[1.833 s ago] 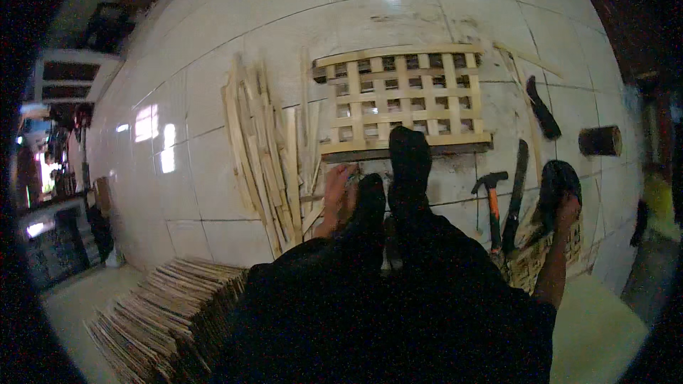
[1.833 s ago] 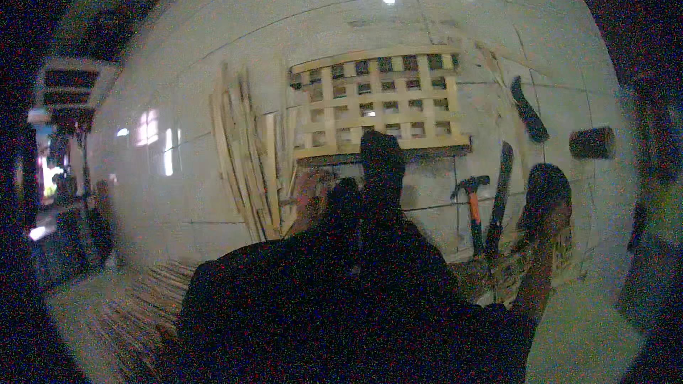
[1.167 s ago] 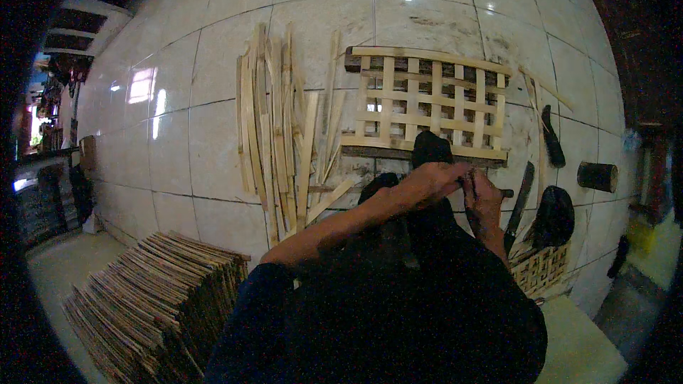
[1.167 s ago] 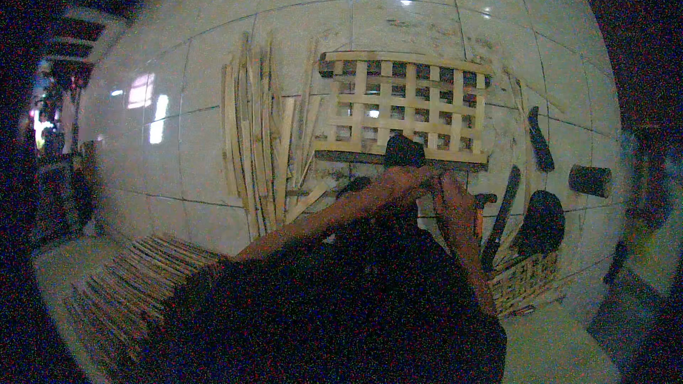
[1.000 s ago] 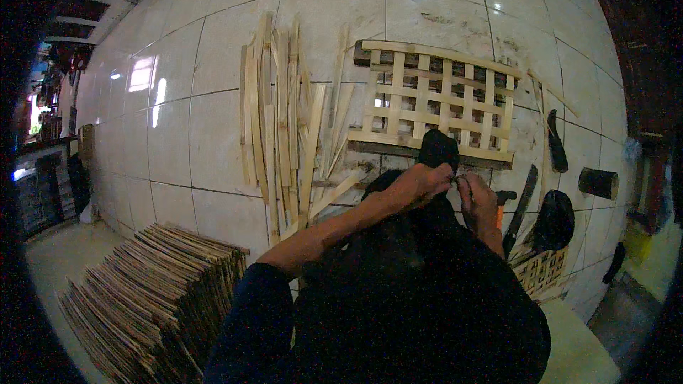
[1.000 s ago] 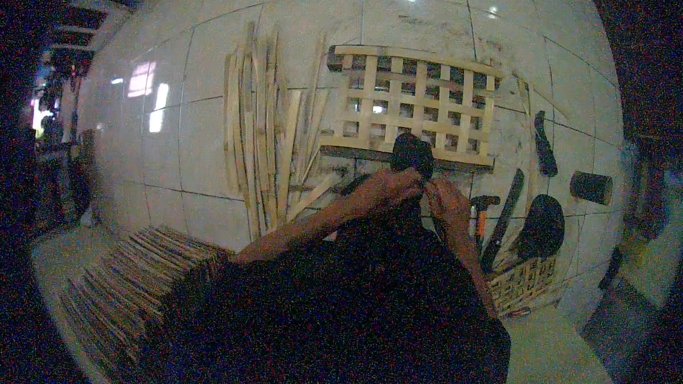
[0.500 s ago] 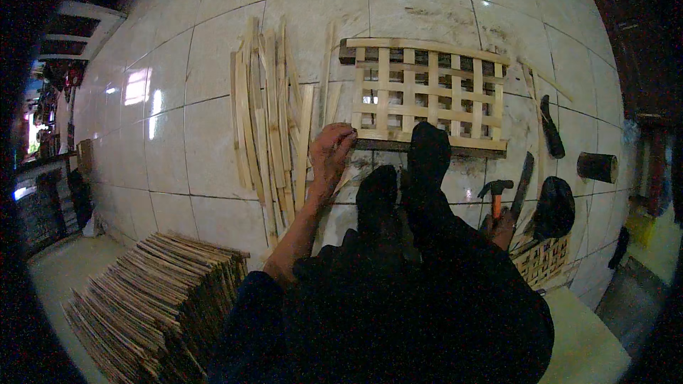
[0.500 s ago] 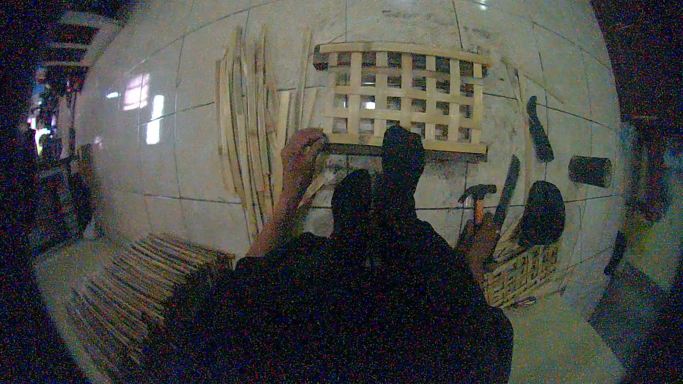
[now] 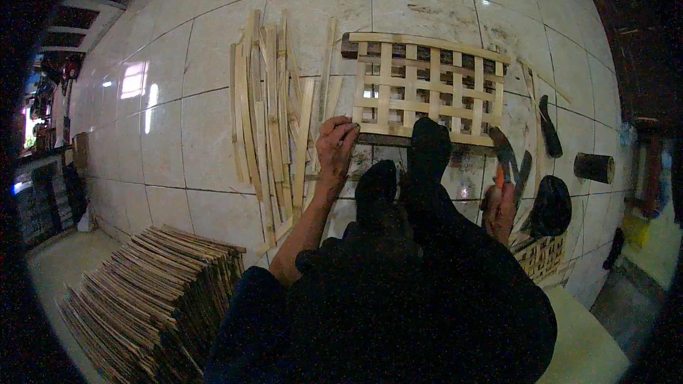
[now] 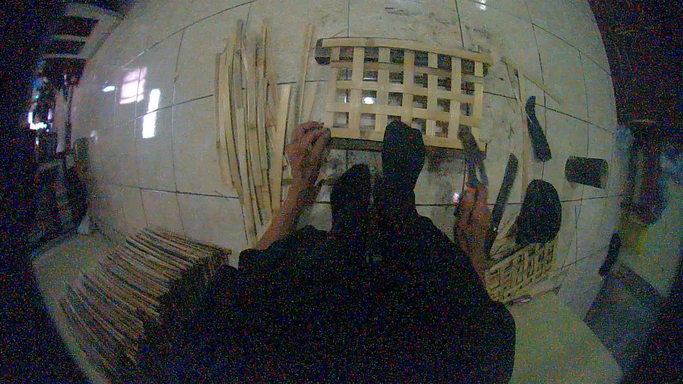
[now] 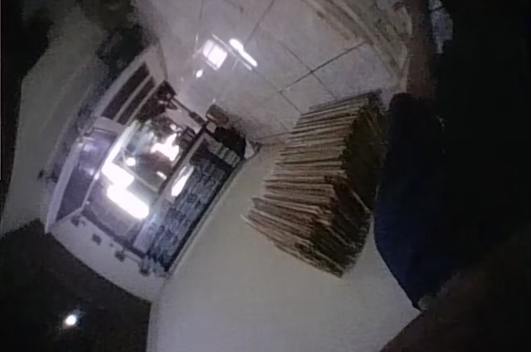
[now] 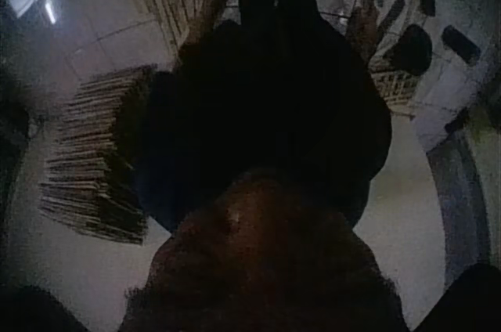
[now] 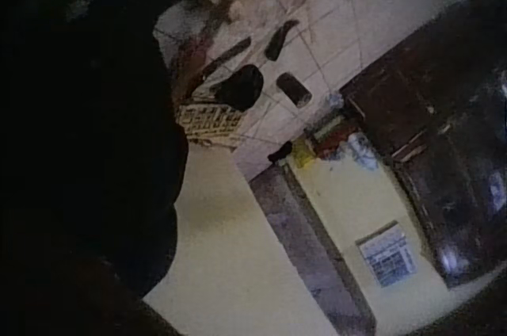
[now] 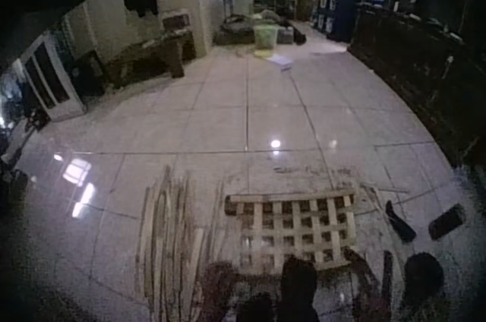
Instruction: The person assembles a wooden lattice by inserting thin wooden strips into a frame and securing them with a hammer. They repeatedly adjust the strips and tap them into place, then stack the completed lattice with others.
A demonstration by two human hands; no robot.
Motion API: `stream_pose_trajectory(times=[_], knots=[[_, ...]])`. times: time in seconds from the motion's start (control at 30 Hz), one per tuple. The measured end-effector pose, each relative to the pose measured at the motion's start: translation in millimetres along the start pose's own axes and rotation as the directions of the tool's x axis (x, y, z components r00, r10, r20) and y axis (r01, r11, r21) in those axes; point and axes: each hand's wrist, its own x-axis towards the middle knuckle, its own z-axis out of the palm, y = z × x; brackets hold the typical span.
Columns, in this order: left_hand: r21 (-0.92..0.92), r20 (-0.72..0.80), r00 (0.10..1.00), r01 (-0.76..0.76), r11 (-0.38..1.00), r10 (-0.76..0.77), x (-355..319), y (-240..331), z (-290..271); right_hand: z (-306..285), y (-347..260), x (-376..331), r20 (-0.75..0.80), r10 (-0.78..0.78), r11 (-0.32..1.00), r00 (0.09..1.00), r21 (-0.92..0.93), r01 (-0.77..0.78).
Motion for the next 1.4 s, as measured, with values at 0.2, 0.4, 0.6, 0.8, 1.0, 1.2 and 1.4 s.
stream_pose_trajectory(times=[0.2,0.4,0.6,0.8,1.0,1.2,1.4], knots=[[0.07,-0.033,0.983,-0.179,0.981,0.181,1.6,-6.0,5.6,57.0,-37.0,39.9,0.434,-0.316,0.923,0.843,-0.065,0.38],[0.144,-0.009,0.969,-0.244,0.959,0.248,1.8,-21.4,5.4,92.0,-90.7,51.3,0.59,-0.429,0.845,0.684,-0.005,0.535],[0.164,0.043,0.973,-0.23,0.959,0.226,0.4,-31.8,6.6,103.9,-91.6,57.0,0.622,-0.378,0.82,0.686,-0.119,0.559],[0.114,0.047,0.978,-0.206,0.972,0.202,0.7,-28.7,5.0,107.1,-90.1,54.3,0.579,-0.434,0.797,0.69,-0.112,0.594],[0.105,0.059,0.998,0.007,0.994,-0.013,2.4,-36.4,-3.2,100.5,-100.6,53.9,0.556,-0.445,0.813,0.702,-0.078,0.577],[0.552,0.104,0.987,-0.162,0.818,0.125,5.3,-77.3,9.1,105.8,-90.1,53.3,0.548,-0.488,0.804,0.679,-0.022,0.594],[0.518,0.098,0.995,-0.054,0.854,0.003,-0.3,-67.7,18.0,100.3,-101.4,44.8,0.521,-0.534,0.783,0.666,0.007,0.622]])
